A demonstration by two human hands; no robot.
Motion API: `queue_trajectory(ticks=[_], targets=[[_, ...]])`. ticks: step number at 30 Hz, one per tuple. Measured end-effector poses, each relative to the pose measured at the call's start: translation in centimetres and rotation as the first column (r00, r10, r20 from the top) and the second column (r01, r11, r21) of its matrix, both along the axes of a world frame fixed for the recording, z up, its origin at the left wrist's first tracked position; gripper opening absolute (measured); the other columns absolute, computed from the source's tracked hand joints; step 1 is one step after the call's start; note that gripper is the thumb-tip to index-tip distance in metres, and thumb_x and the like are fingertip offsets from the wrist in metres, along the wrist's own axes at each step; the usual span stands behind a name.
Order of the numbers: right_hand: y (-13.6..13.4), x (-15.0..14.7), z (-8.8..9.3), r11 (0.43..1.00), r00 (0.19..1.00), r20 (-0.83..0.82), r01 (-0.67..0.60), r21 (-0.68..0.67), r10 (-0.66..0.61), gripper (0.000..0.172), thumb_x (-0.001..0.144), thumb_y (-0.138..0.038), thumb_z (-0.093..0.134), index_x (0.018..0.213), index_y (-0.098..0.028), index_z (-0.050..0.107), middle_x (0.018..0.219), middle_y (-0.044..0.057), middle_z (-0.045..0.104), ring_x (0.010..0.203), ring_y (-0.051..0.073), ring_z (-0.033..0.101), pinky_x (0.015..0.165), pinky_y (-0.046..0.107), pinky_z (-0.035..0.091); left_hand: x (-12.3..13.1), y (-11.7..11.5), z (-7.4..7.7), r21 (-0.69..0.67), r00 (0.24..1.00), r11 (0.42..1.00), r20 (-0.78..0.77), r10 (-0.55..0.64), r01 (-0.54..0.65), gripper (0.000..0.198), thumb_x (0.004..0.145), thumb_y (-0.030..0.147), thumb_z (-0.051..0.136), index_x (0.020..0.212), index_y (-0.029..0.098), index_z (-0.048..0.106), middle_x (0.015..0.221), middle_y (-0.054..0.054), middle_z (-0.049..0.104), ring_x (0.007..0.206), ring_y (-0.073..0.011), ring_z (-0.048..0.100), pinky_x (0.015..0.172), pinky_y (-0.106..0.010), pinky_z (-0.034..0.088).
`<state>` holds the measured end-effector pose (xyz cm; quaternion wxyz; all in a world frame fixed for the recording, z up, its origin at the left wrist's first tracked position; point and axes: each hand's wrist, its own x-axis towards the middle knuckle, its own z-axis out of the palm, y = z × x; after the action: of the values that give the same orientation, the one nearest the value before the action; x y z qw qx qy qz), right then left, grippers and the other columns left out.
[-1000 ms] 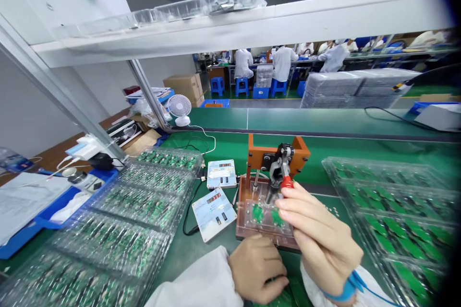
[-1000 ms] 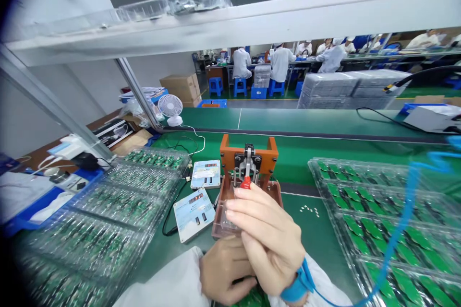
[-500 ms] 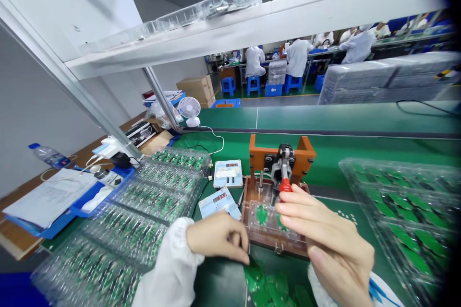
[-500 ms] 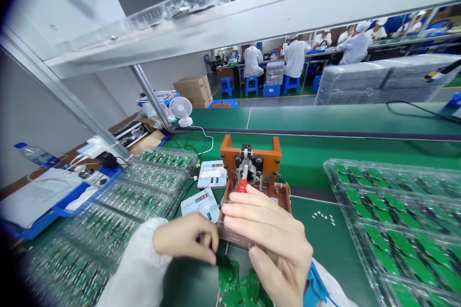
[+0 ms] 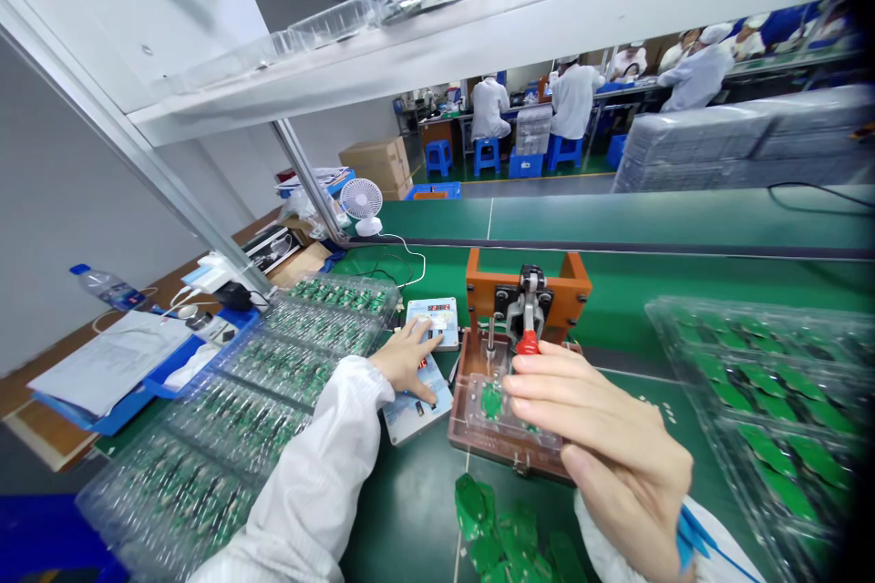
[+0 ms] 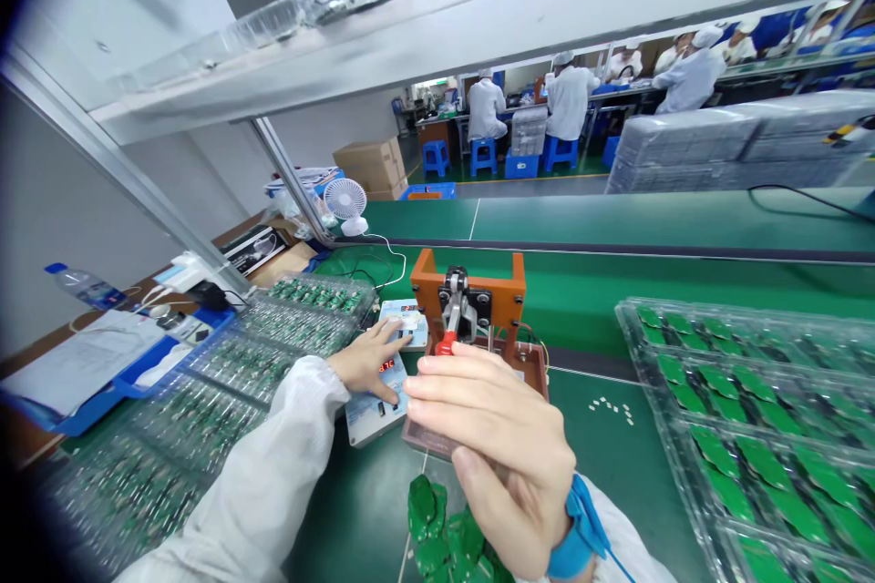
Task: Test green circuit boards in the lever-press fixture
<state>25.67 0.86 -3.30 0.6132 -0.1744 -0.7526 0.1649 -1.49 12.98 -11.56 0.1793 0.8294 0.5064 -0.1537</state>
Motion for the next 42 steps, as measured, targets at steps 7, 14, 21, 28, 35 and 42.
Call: queue_trajectory(ticks=[7,14,21,28,35,42], targets=[[0.1,0.1,-0.3,1.0,1.0,0.001,0.003,0.011,-0.003,0.042,0.085,-0.004,0.051,0.12,-0.018,0.071,0.121,0.002,0.071,0.118,0.022,0.065,0.116,0.038,0.043,-0.2,0.0,-0.5,0.0,1.0,1.0,-0.019,-0.007,0.007,0.127,0.061,0.07,0.085,0.162,0.024,0.023,0.168,-0.016,-0.003,0.153,-0.0458,-0.009,0.121,-0.067,0.014],[0.1,0.1,-0.5,1.0,1.0,0.011,-0.002,0.018,0.002,0.042,0.086,-0.002,0.051,0.119,-0.017,0.07,0.121,0.002,0.071,0.118,0.022,0.064,0.116,0.039,0.043,-0.9,-0.1,-0.1,-0.027,0.999,1.0,0.046,0.015,-0.014,0.13,0.06,0.072,0.085,0.162,0.023,0.021,0.169,-0.015,-0.004,0.153,-0.0448,-0.01,0.124,-0.062,0.011],[0.4,-0.1,-0.4,0.998,1.0,-0.005,0.02,0.051,-0.02,0.039,0.087,-0.003,0.051,0.117,-0.017,0.071,0.117,0.003,0.072,0.115,0.023,0.066,0.113,0.042,0.047,-1.8,-0.2,0.5,-0.036,0.998,0.997,-0.02,0.06,-0.061,0.134,0.055,0.067,0.09,0.162,0.022,0.023,0.168,-0.016,-0.005,0.152,-0.0457,-0.012,0.125,-0.06,0.009],[0.3,-0.2,-0.3,0.996,0.998,-0.013,0.063,0.061,-0.062,0.034,0.088,-0.006,0.052,0.113,-0.018,0.073,0.109,0.006,0.074,0.106,0.027,0.07,0.104,0.049,0.054,-1.9,-0.2,0.2,-0.055,0.998,0.997,-0.03,0.05,-0.052,0.137,0.053,0.07,0.089,0.162,0.024,0.02,0.168,-0.017,-0.007,0.152,-0.0441,-0.013,0.124,-0.061,0.01],[0.2,-0.5,-0.9,0.997,0.997,-0.042,0.067,0.037,-0.065,0.036,0.088,-0.005,0.053,0.115,-0.018,0.073,0.112,0.006,0.074,0.11,0.027,0.069,0.107,0.048,0.052,-2.4,-0.2,-0.4,-0.04,1.0,0.999,0.006,0.029,-0.029,0.138,0.052,0.076,0.085,0.162,0.023,0.02,0.168,-0.017,-0.005,0.153,-0.0454,-0.011,0.122,-0.064,0.011],[0.3,-0.7,-1.4,0.996,0.995,-0.073,0.068,0.058,-0.063,0.036,0.088,-0.001,0.053,0.113,-0.017,0.073,0.113,0.004,0.073,0.111,0.024,0.069,0.112,0.045,0.049,-1.7,0.2,-0.6,-0.053,0.998,0.997,-0.036,0.049,-0.051,0.14,0.05,0.07,0.09,0.162,0.024,0.021,0.167,-0.017,-0.009,0.152,-0.0464,-0.014,0.123,-0.064,0.01]])
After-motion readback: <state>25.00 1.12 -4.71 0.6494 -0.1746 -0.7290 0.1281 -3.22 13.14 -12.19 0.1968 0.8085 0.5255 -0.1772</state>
